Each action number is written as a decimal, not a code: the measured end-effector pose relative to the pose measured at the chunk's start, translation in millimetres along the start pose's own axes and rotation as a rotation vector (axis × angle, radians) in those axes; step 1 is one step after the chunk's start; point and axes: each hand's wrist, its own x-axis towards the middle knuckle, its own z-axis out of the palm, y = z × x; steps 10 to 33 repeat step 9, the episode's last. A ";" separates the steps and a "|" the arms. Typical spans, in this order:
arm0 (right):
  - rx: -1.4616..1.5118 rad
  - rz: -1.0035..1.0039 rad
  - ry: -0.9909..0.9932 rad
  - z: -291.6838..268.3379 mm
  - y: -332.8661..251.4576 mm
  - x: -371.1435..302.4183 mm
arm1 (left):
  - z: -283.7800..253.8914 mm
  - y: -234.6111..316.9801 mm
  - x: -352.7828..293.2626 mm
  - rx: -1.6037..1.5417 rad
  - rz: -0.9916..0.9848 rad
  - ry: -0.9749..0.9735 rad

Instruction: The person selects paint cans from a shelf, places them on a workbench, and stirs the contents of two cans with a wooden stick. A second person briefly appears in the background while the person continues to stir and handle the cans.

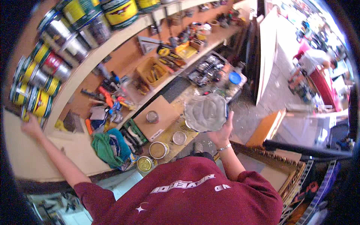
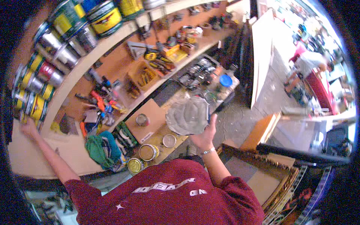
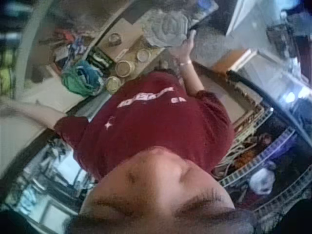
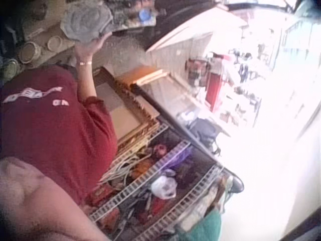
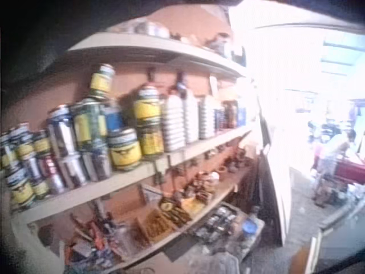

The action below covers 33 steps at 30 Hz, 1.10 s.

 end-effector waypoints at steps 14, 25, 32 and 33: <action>0.095 -0.011 0.190 -45.5 -1.5 -21.2 | 113.0 -0.6 20.0 -0.043 0.103 -0.115; 0.095 -0.011 0.190 -45.5 -1.5 -21.2 | 113.0 -0.6 20.0 -0.043 0.103 -0.115; 0.095 -0.011 0.190 -45.5 -1.5 -21.2 | 113.0 -0.6 20.0 -0.043 0.103 -0.115; 0.095 -0.011 0.190 -45.5 -1.5 -21.2 | 113.0 -0.6 20.0 -0.043 0.103 -0.115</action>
